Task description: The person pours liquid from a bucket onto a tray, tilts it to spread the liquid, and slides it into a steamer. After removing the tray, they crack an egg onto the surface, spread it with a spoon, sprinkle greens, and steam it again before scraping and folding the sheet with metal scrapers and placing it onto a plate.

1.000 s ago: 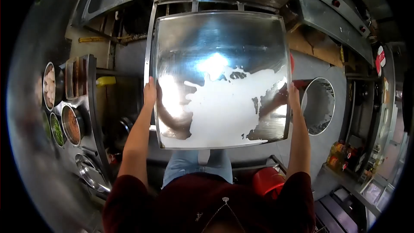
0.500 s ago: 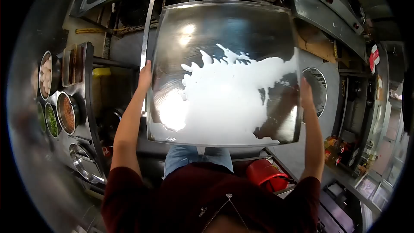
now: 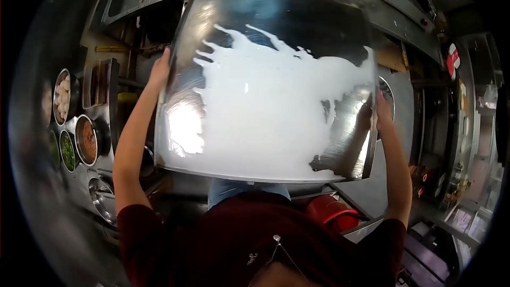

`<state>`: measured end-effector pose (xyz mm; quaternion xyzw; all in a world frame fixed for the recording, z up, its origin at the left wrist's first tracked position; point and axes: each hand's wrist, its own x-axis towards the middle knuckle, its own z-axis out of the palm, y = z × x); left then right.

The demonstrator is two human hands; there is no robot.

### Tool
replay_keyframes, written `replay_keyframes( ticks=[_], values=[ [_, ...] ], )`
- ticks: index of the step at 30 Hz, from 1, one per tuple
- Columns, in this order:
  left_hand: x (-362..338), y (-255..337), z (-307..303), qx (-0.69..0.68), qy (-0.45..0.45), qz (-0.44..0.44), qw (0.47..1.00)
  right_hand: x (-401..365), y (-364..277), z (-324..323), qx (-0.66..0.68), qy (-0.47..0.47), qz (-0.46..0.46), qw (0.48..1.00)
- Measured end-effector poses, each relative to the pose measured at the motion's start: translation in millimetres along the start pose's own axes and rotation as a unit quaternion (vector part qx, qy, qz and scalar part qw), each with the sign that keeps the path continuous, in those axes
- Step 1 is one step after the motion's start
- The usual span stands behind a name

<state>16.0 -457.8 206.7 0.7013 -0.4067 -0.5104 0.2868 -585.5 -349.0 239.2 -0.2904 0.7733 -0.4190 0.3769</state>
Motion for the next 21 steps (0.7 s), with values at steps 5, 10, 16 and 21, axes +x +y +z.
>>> replay_keyframes(
  ticks=[5,10,16,21],
  values=[
    [-13,-11,4,0.192,0.091,0.064,0.975,21,37,-48,0.118,-0.152,0.115,0.975],
    [-35,-19,-17,0.152,0.073,0.054,0.984,0,69,-35,-0.012,-0.078,0.043,0.996],
    [-70,-10,6,-0.002,0.052,-0.037,0.998,-30,26,-43,-0.099,-0.052,0.03,0.993],
    [-43,-20,9,0.134,0.124,0.105,0.978,2,53,-50,0.04,-0.108,0.052,0.992]
  ],
)
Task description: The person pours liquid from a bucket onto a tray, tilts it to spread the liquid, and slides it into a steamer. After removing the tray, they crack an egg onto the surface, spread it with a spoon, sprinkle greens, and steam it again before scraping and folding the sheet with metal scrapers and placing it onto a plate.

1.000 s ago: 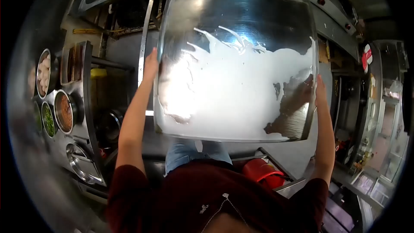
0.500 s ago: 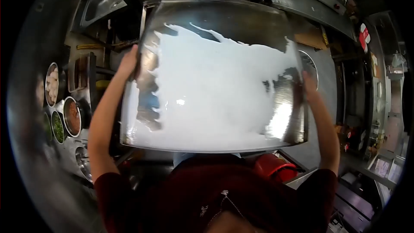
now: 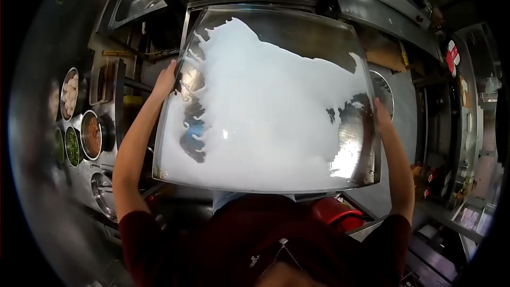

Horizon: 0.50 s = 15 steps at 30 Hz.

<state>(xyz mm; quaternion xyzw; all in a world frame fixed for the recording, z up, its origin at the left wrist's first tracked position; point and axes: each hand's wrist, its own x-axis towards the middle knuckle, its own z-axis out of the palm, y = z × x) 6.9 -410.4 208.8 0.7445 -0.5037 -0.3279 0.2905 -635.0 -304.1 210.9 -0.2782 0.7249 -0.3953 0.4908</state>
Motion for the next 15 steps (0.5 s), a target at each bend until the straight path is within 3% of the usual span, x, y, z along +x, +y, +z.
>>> replay_keyframes(
  ticks=[3,4,5,7,10,14,15],
  values=[
    [5,39,-30,0.027,-0.047,-0.006,0.999,12,33,31,-0.036,0.017,0.041,0.998],
    [10,47,-43,0.023,-0.046,0.014,0.999,22,51,45,-0.031,0.049,0.027,0.998],
    [30,34,-56,-0.008,-0.06,0.049,0.997,43,78,51,0.002,0.022,0.03,0.999],
    [33,52,-75,-0.05,-0.055,0.054,0.996,11,38,105,0.047,0.042,0.028,0.998],
    [49,50,-94,-0.068,-0.03,0.06,0.995,37,37,123,0.141,-0.033,0.028,0.989],
    [53,62,-106,-0.062,0.004,0.093,0.994,76,15,142,0.123,0.002,-0.011,0.992],
    [56,67,-108,-0.068,0.024,0.098,0.993,77,3,153,0.22,-0.082,-0.027,0.972]
  ],
)
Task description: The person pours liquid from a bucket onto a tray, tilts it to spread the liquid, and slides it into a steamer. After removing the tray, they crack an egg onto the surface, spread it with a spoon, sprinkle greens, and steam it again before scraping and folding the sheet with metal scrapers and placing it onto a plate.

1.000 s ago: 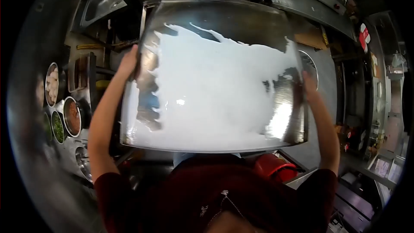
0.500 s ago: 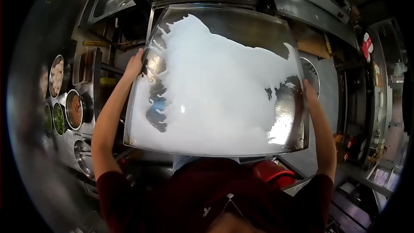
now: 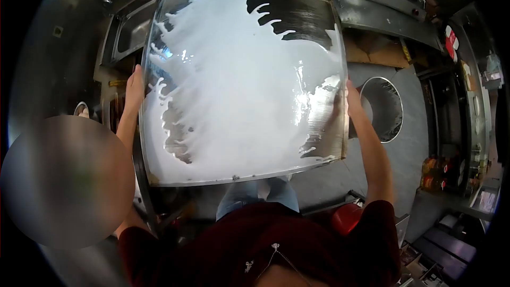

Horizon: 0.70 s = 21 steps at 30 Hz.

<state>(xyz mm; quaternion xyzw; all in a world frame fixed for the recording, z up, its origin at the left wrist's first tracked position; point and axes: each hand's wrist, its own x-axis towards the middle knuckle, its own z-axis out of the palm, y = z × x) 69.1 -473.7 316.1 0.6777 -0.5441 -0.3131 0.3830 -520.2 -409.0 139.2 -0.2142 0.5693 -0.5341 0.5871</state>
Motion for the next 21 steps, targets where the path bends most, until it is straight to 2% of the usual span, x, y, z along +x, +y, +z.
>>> replay_keyframes(
  ticks=[2,3,4,6,7,10,11,12,14,17,20,21],
  values=[
    [3,9,-9,-0.002,0.042,0.005,0.999,-15,-19,31,-0.039,0.04,-0.05,0.997],
    [4,13,-15,0.025,0.046,0.038,0.998,-7,-17,32,-0.026,0.048,-0.028,0.998],
    [15,6,-28,0.028,0.009,0.022,0.999,-22,-31,53,-0.055,0.089,-0.023,0.994],
    [20,11,-42,-0.002,-0.021,0.003,1.0,-13,-24,51,-0.05,0.054,0.022,0.997],
    [21,10,-48,-0.014,-0.017,-0.009,1.0,-21,-27,56,-0.065,0.098,0.027,0.993],
    [8,-11,-45,0.035,0.005,-0.002,0.999,-24,-37,51,-0.078,0.079,0.054,0.992],
    [0,-17,-38,0.011,0.01,-0.003,1.0,-20,-38,40,-0.075,0.072,0.068,0.992],
    [-4,-24,-31,-0.006,0.009,-0.027,1.0,-20,-41,36,-0.04,0.054,0.055,0.996],
    [-12,-34,-15,-0.039,0.013,-0.076,0.996,-25,-53,28,-0.086,0.09,0.022,0.992],
    [-19,-39,0,-0.056,0.002,-0.086,0.995,-41,-70,26,-0.133,0.091,-0.017,0.987],
    [-21,-41,5,-0.06,-0.003,-0.073,0.996,-44,-87,19,-0.112,0.088,-0.001,0.99],
    [-20,-37,6,-0.064,0.01,-0.069,0.996,-46,-88,19,-0.102,0.074,-0.025,0.992]
  ],
)
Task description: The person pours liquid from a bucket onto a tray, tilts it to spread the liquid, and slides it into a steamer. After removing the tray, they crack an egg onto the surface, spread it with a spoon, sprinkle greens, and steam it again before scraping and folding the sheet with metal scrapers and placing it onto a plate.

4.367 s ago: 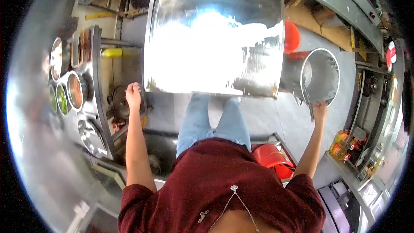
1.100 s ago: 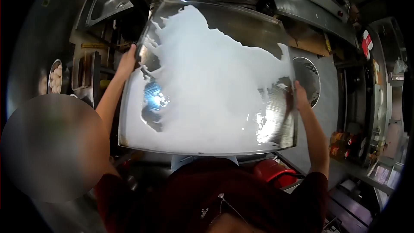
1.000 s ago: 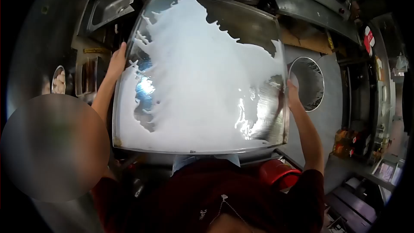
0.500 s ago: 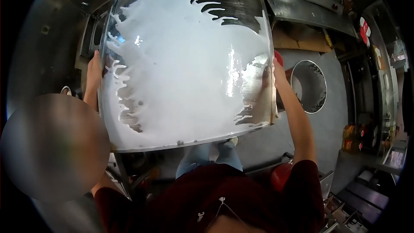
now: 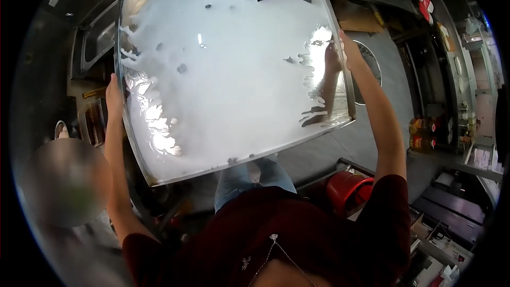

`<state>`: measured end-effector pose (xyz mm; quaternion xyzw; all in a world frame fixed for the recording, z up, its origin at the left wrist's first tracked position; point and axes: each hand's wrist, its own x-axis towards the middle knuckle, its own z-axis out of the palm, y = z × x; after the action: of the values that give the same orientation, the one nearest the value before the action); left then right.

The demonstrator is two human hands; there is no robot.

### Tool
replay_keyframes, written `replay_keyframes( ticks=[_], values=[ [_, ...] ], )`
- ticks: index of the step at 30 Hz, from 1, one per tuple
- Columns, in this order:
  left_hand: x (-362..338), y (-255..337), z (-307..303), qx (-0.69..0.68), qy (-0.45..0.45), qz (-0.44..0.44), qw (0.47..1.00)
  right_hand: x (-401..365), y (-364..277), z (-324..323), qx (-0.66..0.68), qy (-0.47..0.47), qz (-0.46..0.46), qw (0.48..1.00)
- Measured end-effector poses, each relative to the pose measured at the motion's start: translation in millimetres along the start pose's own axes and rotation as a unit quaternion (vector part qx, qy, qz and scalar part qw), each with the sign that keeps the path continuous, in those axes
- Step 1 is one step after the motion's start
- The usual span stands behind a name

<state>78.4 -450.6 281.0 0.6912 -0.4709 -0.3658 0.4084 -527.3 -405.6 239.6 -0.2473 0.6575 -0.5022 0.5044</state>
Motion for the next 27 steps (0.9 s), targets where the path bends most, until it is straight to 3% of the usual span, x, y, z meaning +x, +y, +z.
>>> replay_keyframes(
  ticks=[3,5,7,9,11,12,17,19,21,23,25,27],
  values=[
    [13,4,1,-0.059,0.006,0.002,0.998,-5,-3,-7,0.041,-0.001,-0.03,0.999],
    [13,21,2,-0.035,0.005,0.071,0.997,-5,-4,-19,0.061,0.005,-0.011,0.998],
    [12,36,-7,-0.011,-0.034,0.085,0.996,2,6,-30,0.06,-0.01,0.004,0.998],
    [-6,55,1,0.002,0.017,0.066,0.998,5,5,-36,0.08,-0.018,0.003,0.997],
    [-3,43,-2,-0.014,-0.038,0.039,0.998,8,2,-43,0.116,-0.065,-0.013,0.991],
    [-4,40,5,-0.042,-0.028,0.045,0.998,5,-2,-43,0.105,-0.021,0.01,0.994],
    [-5,7,30,0.015,-0.033,0.053,0.998,-12,25,-67,0.06,0.02,0.044,0.997],
    [-7,-16,41,0.001,-0.065,0.038,0.997,-13,51,-94,0.069,-0.004,0.064,0.996],
    [-16,-28,46,0.048,-0.132,-0.003,0.99,-27,56,-104,0.033,0.022,0.158,0.987],
    [-21,-42,60,0.089,-0.114,-0.024,0.989,-48,61,-106,-0.039,0.079,0.162,0.983],
    [-27,-48,70,0.078,-0.147,-0.065,0.984,-47,89,-124,-0.051,0.09,0.158,0.982],
    [-33,-44,76,0.108,-0.135,-0.051,0.984,-51,107,-134,-0.017,0.079,0.181,0.98]
  ],
)
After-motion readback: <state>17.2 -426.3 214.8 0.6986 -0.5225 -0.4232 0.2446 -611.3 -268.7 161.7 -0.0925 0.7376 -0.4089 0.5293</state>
